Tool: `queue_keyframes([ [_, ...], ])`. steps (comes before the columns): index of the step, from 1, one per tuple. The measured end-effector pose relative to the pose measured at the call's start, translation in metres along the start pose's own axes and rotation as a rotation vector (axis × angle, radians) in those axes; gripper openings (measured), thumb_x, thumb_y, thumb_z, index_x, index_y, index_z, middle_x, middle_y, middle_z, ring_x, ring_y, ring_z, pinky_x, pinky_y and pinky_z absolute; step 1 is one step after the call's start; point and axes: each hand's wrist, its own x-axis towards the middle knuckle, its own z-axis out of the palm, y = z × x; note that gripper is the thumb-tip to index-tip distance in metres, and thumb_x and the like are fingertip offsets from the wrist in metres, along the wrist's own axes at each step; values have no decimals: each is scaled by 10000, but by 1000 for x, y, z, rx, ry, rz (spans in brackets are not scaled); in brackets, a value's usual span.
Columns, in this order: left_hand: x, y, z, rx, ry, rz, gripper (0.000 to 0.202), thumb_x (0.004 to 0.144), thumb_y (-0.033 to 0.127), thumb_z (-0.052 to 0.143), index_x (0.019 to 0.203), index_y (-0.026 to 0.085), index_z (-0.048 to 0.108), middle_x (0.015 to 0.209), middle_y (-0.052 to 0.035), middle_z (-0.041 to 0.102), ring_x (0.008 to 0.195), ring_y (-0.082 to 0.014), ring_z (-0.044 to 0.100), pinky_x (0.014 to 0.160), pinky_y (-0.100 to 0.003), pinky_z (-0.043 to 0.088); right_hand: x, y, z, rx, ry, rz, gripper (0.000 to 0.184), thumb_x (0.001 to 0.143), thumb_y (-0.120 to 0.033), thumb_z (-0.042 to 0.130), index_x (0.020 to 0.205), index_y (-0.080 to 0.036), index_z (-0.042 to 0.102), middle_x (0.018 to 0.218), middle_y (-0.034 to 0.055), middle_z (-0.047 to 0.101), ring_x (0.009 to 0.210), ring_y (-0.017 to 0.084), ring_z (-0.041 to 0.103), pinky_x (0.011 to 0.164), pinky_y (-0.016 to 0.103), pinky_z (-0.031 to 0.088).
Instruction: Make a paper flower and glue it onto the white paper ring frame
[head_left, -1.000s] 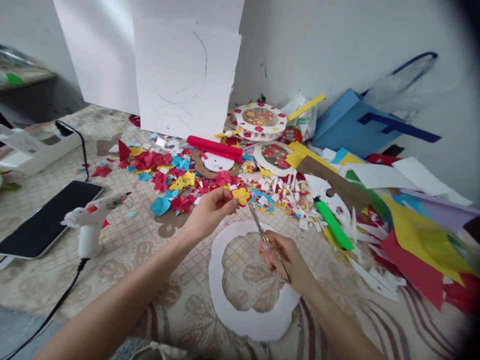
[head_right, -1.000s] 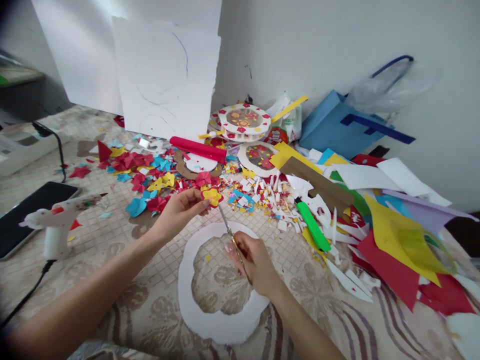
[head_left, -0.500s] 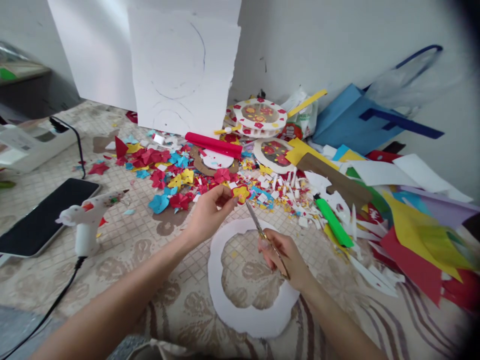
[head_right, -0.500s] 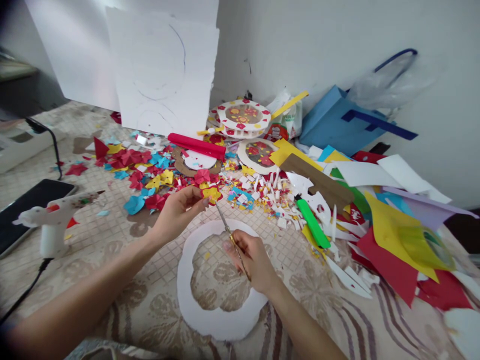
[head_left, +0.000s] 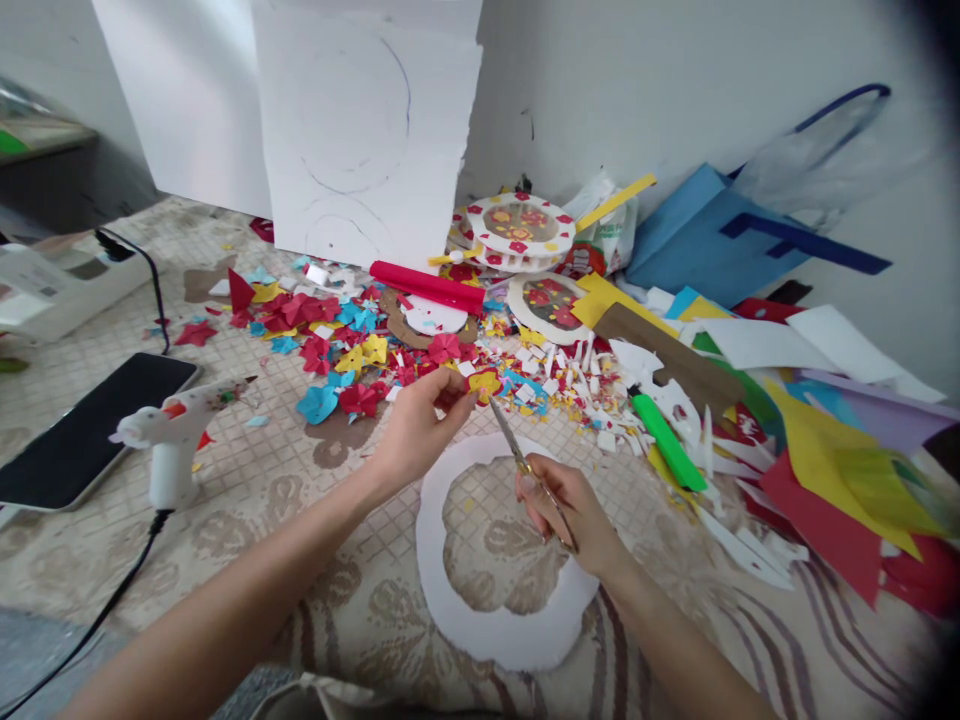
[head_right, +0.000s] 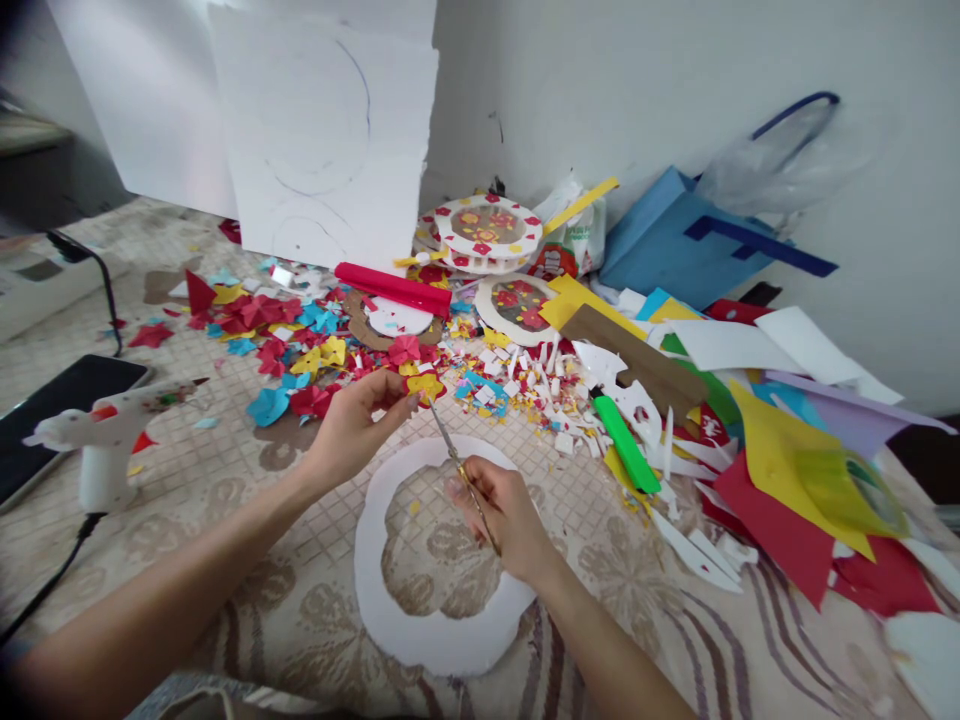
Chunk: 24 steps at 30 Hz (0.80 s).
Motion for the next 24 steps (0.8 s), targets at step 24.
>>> queue_keyframes([
  [24, -2, -1, 0, 66, 7, 30, 108, 825, 245, 550, 749, 182, 506, 694, 2, 576, 630, -105, 518, 585, -223, 409, 0, -2, 0, -32, 19, 16, 446, 820, -611, 502, 652, -204, 437, 437, -62, 391, 401, 87, 345, 428, 234, 263],
])
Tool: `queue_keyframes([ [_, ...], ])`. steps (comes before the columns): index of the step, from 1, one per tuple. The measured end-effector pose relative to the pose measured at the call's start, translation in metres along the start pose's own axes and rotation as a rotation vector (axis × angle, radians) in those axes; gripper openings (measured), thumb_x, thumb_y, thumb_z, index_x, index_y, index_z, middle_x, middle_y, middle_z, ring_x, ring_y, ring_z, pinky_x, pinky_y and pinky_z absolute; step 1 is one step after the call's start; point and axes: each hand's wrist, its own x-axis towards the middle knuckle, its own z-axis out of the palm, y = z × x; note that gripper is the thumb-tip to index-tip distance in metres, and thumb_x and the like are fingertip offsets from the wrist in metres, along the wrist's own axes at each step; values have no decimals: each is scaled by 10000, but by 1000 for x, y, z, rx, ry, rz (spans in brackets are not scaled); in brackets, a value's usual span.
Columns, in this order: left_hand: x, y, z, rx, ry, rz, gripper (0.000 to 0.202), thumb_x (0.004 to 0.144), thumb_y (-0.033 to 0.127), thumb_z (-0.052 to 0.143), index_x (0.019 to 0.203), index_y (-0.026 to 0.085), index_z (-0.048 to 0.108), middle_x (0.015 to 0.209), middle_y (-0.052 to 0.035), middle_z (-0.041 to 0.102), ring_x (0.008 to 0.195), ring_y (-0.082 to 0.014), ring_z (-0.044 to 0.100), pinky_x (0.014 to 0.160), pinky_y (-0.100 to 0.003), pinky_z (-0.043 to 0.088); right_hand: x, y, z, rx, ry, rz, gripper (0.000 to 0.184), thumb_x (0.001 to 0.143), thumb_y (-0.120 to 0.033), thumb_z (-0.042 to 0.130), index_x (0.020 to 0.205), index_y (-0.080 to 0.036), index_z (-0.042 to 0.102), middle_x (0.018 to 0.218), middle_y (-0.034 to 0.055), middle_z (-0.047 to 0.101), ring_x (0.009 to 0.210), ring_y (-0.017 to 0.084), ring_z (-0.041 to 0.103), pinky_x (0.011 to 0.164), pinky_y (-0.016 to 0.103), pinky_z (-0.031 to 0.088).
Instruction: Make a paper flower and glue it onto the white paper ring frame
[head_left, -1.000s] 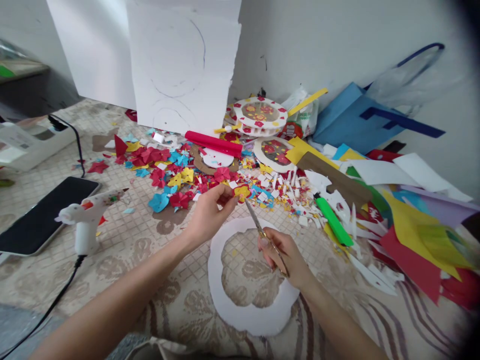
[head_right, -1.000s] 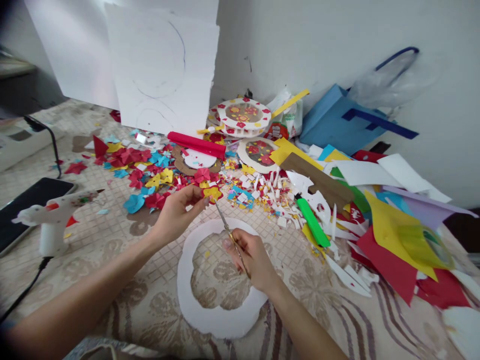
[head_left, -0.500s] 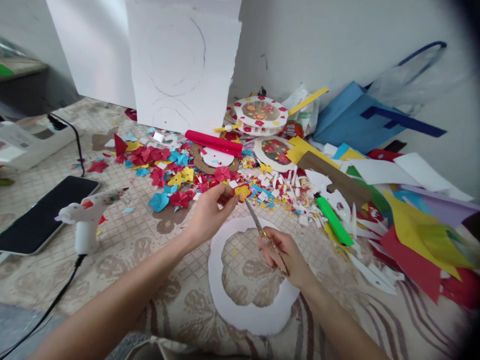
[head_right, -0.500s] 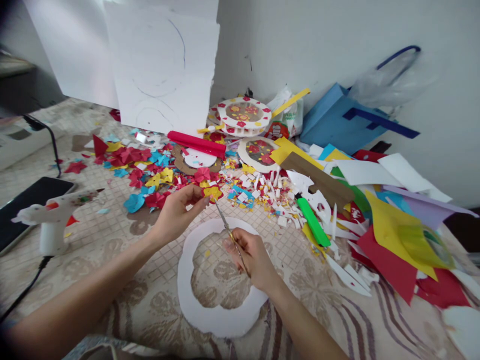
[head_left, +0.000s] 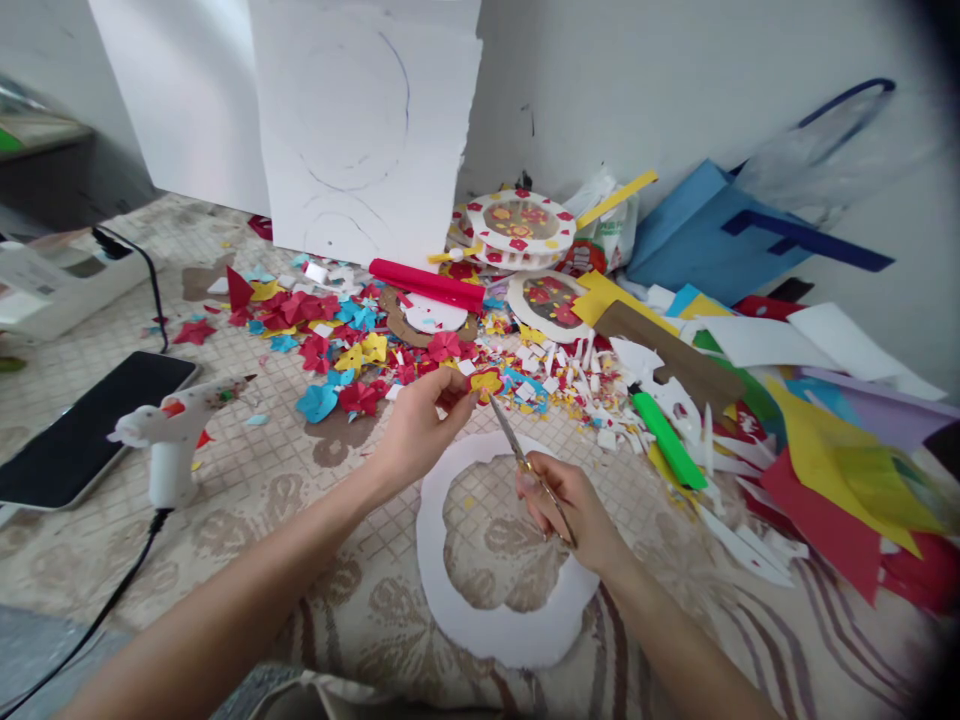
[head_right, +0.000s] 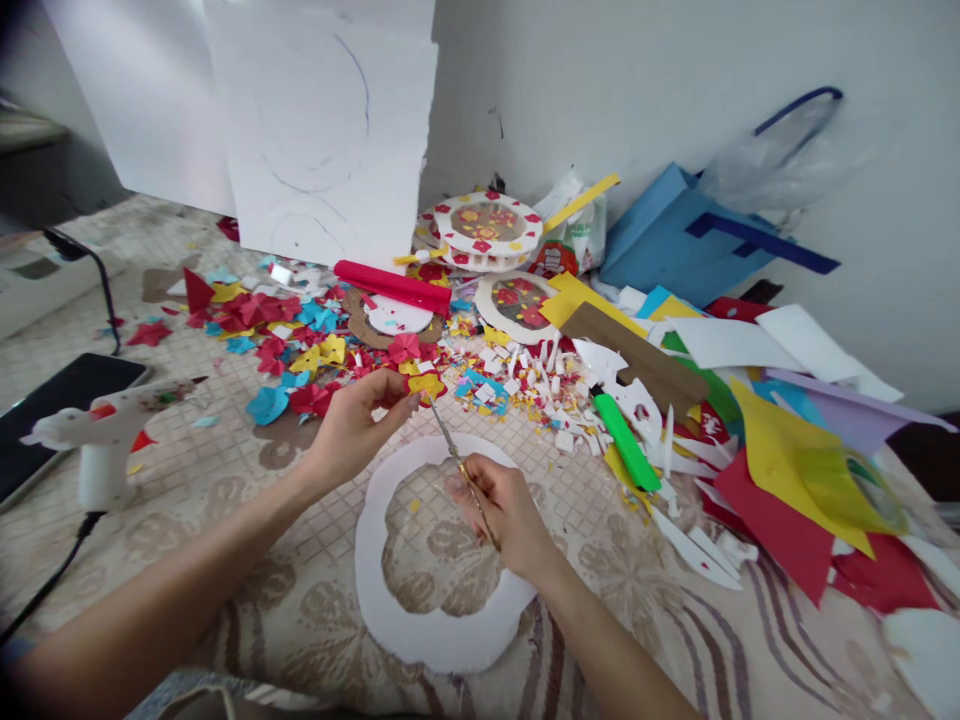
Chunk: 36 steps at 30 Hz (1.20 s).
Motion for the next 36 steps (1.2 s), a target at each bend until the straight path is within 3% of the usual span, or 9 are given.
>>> queue_keyframes([
  [30, 1, 0, 1, 18, 23, 41, 80, 813, 193, 559, 749, 168, 518, 669, 7, 571, 607, -93, 513, 566, -210, 417, 2, 4, -2, 6, 1, 0, 450, 817, -607, 514, 658, -194, 435, 443, -76, 367, 407, 72, 327, 421, 224, 242],
  [36, 1, 1, 1, 29, 37, 47, 77, 818, 198, 558, 754, 165, 530, 676, 4, 574, 618, -98, 516, 589, -222, 423, 0, 8, -3, -33, 20, -65, 471, 824, -636, 479, 684, -187, 458, 466, -73, 347, 409, 71, 307, 420, 228, 222],
])
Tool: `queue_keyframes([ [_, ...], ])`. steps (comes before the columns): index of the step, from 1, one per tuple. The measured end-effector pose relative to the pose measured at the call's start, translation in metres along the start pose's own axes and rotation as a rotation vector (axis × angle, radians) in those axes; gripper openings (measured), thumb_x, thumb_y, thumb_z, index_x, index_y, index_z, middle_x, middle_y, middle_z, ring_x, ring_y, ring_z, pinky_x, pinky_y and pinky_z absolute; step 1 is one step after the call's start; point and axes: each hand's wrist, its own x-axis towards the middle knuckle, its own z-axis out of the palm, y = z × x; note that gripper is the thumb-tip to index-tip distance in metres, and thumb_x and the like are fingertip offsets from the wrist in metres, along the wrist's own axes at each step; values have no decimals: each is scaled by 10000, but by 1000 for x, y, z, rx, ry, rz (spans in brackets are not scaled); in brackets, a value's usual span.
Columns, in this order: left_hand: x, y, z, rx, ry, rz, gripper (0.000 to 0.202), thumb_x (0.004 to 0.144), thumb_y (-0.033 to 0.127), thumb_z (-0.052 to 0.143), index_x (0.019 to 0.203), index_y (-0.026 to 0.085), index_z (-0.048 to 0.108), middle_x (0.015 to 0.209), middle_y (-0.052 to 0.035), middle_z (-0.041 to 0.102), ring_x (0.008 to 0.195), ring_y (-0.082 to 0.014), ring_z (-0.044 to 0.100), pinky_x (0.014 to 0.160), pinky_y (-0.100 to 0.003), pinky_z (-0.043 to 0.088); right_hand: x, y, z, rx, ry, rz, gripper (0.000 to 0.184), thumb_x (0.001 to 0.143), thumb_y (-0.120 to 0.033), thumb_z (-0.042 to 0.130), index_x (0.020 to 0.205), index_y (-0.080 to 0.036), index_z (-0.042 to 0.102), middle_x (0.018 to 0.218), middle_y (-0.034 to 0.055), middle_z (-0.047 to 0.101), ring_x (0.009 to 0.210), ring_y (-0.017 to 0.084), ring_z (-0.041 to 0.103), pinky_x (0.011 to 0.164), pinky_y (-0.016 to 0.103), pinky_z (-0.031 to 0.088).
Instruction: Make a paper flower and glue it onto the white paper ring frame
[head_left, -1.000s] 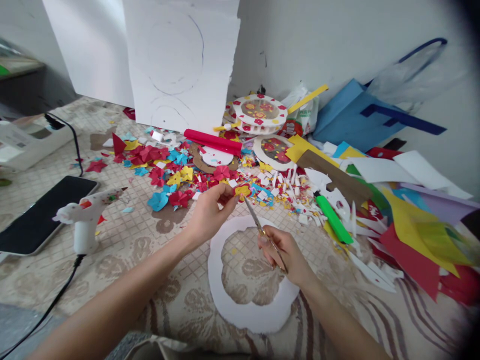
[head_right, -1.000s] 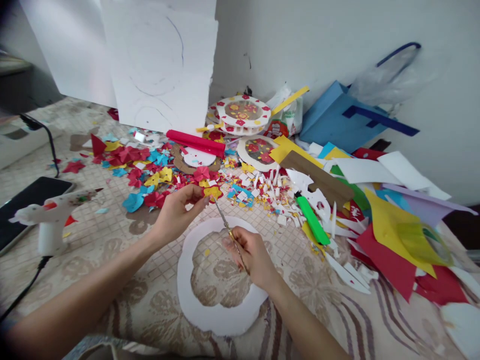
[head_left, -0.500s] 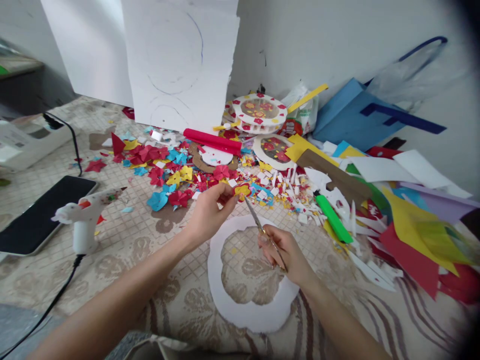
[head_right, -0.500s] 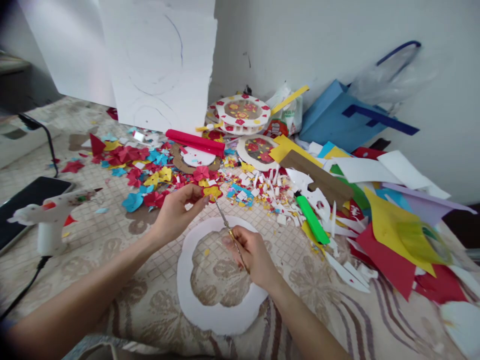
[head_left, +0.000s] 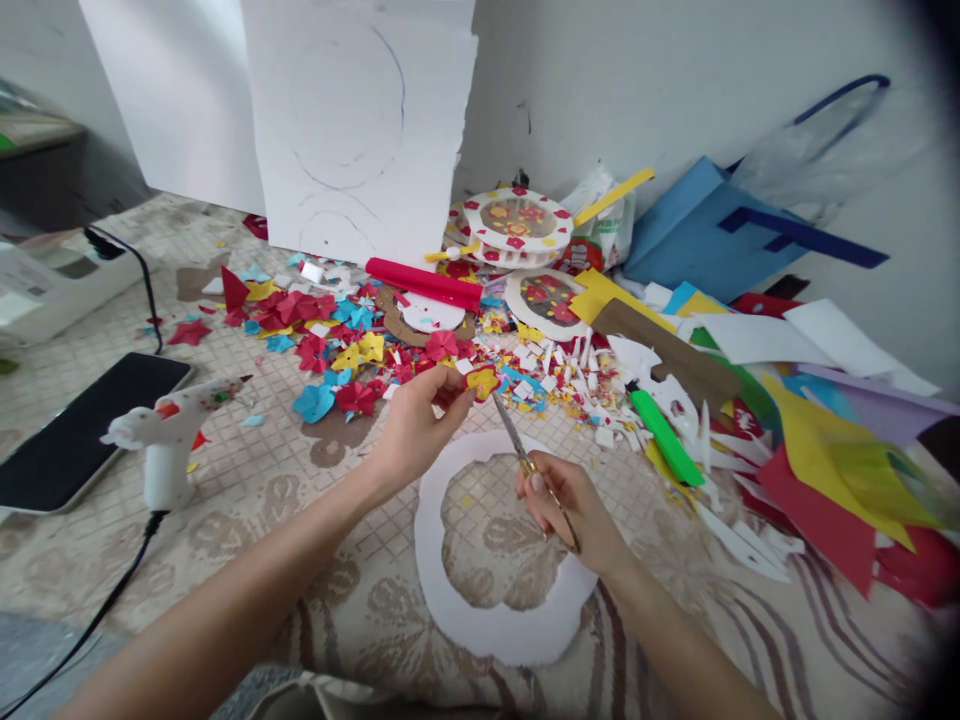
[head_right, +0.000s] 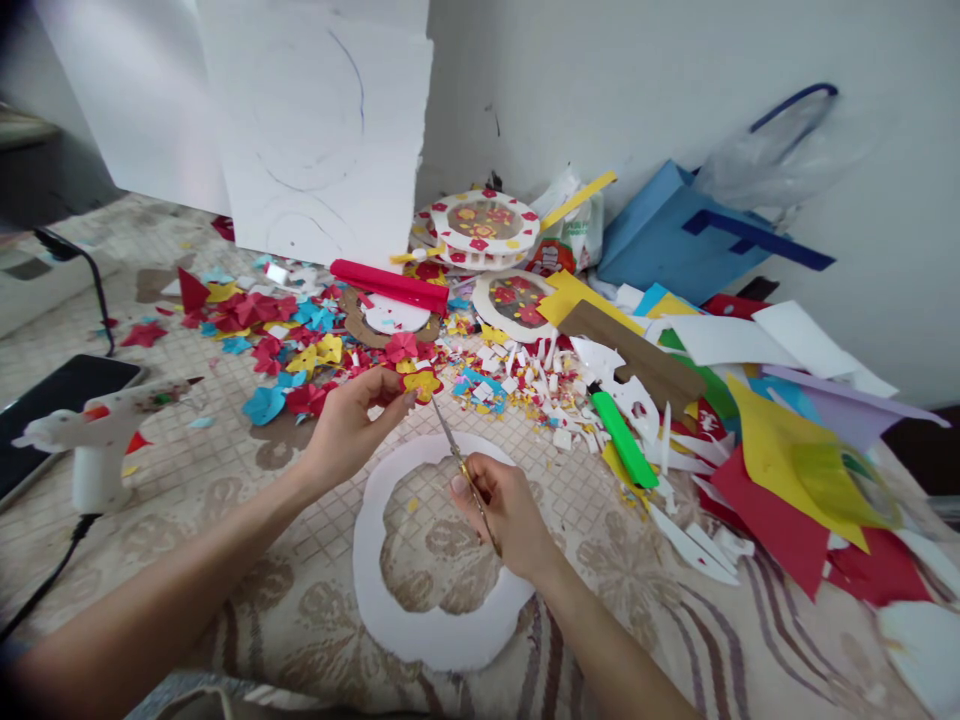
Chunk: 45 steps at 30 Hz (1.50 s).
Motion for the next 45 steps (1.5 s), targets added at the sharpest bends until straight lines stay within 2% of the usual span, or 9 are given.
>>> queue_keyframes([
  [15, 0, 0, 0, -11, -3, -14, 94, 816, 220, 565, 746, 172, 523, 681, 3, 577, 620, -101, 523, 591, -226, 425, 1, -8, 4, 74, -17, 62, 530, 749, -702, 517, 639, -192, 428, 414, -82, 338, 374, 59, 281, 391, 216, 209],
  [23, 0, 0, 0, -7, 1, -16, 85, 816, 226, 561, 755, 173, 534, 686, -3, 586, 622, -108, 529, 589, -231, 432, 1, -7, 4, 77, -23, 62, 500, 771, -668, 525, 652, -191, 435, 423, -80, 345, 386, 63, 287, 402, 216, 208],
  [33, 0, 2, 0, -7, -4, 2, 84, 816, 212, 559, 749, 175, 526, 675, 1, 582, 609, -100, 522, 568, -219, 428, 1, -12, 4, 73, -10, 85, 533, 735, -714, 521, 640, -196, 433, 422, -78, 339, 390, 70, 288, 408, 226, 206],
  [45, -1, 2, 0, 2, -11, -3, 83, 817, 213, 563, 753, 171, 529, 676, 1, 570, 611, -100, 508, 576, -223, 424, 1, -12, 3, 44, 1, 80, 511, 758, -689, 511, 643, -196, 438, 429, -78, 336, 400, 74, 286, 425, 237, 199],
])
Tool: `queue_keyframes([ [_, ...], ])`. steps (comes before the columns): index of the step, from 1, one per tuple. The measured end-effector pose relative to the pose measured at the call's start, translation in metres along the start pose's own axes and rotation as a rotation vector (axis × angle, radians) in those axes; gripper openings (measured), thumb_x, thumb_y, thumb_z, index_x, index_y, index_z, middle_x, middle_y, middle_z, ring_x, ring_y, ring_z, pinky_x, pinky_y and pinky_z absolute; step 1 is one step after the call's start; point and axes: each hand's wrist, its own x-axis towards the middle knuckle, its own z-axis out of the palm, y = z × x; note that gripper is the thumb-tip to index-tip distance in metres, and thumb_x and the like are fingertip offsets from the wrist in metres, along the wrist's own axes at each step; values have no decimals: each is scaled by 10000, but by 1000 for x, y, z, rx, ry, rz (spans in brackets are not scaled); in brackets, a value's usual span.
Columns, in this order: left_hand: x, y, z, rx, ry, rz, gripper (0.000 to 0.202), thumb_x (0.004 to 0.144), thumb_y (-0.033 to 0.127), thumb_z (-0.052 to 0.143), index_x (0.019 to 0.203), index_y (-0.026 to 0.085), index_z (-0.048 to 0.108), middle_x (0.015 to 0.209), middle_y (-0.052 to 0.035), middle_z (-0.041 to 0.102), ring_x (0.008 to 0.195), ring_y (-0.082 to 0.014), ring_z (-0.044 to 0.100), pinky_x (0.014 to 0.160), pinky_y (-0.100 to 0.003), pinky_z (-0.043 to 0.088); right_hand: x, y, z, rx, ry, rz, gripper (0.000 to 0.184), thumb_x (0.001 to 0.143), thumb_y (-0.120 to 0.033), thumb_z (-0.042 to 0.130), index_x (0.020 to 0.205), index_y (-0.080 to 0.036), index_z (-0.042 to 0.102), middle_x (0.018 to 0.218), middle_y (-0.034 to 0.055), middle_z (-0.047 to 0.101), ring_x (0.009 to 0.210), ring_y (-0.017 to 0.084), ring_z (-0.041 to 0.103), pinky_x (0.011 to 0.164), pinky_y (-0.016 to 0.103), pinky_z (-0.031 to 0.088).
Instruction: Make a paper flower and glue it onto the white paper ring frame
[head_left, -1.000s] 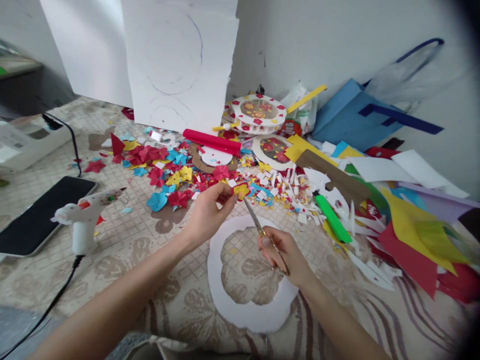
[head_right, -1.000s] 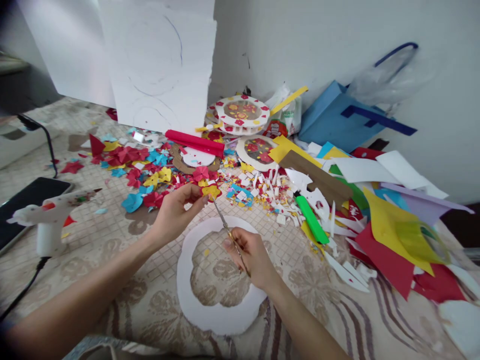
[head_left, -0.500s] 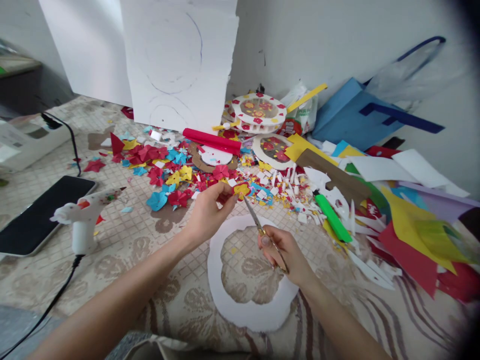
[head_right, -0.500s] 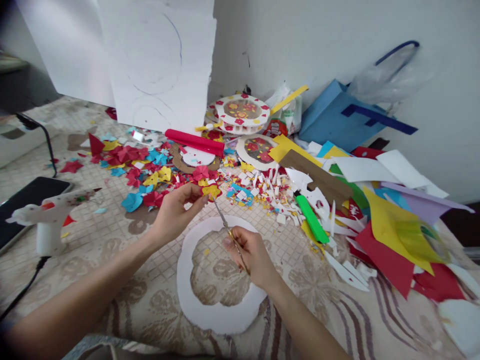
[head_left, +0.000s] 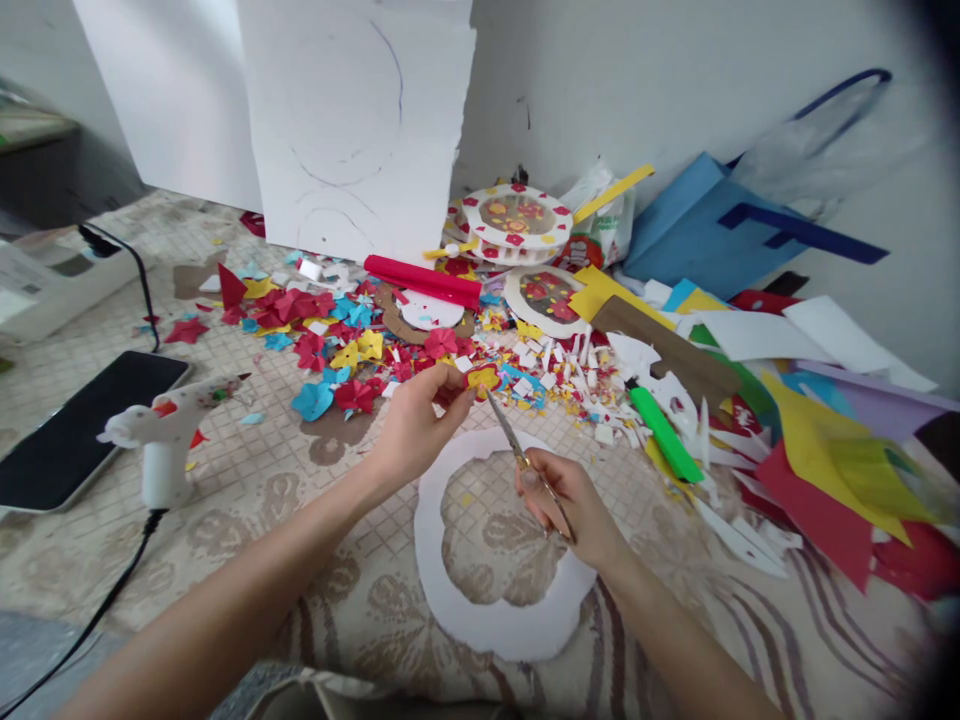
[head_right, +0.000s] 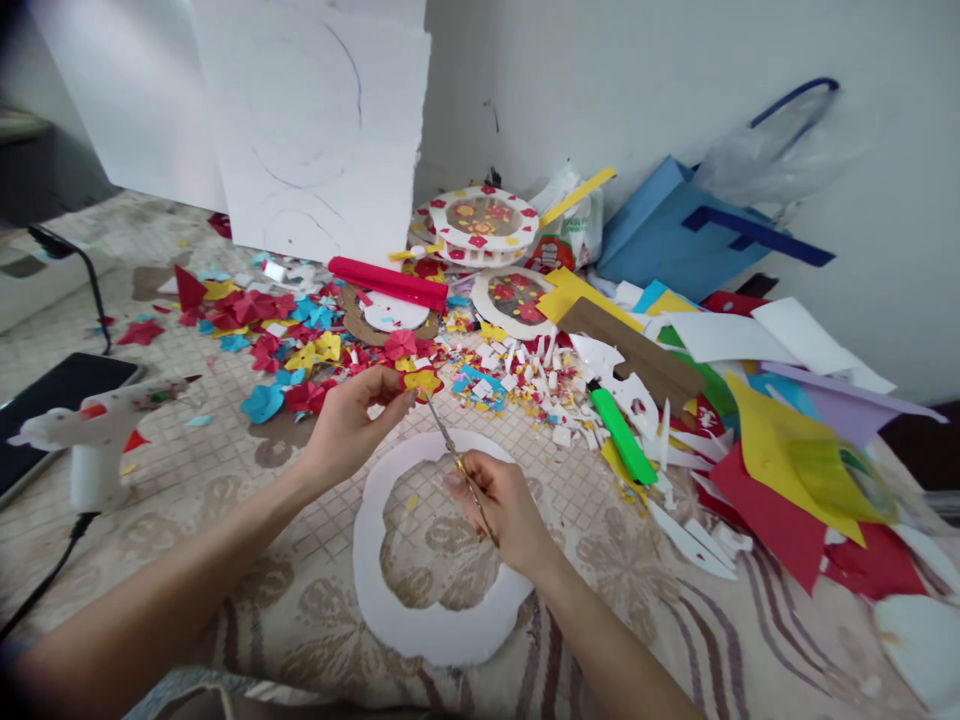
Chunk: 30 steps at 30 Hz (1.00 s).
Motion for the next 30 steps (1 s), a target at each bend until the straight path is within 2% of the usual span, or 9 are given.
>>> queue_keyframes([
  [12, 0, -1, 0, -15, -2, 20, 98, 824, 233, 557, 753, 175, 524, 684, -2, 581, 616, -103, 524, 573, -221, 431, 0, 0, 1, 12, 12, 0, 460, 780, -617, 532, 614, -201, 429, 420, -74, 338, 396, 76, 290, 414, 231, 209],
  [23, 0, -1, 0, -4, 4, 18, 96, 819, 220, 560, 746, 177, 515, 670, 5, 566, 604, -98, 509, 565, -218, 427, 0, 2, 1, 24, -1, 2, 477, 782, -641, 527, 635, -197, 439, 414, -72, 354, 394, 78, 299, 419, 228, 221],
  [30, 0, -1, 0, -66, -21, -18, 94, 813, 232, 569, 753, 178, 522, 673, 6, 578, 609, -100, 524, 568, -215, 433, -1, 3, -1, -9, -7, -12, 527, 762, -711, 486, 646, -201, 419, 432, -75, 331, 395, 79, 293, 420, 235, 207],
])
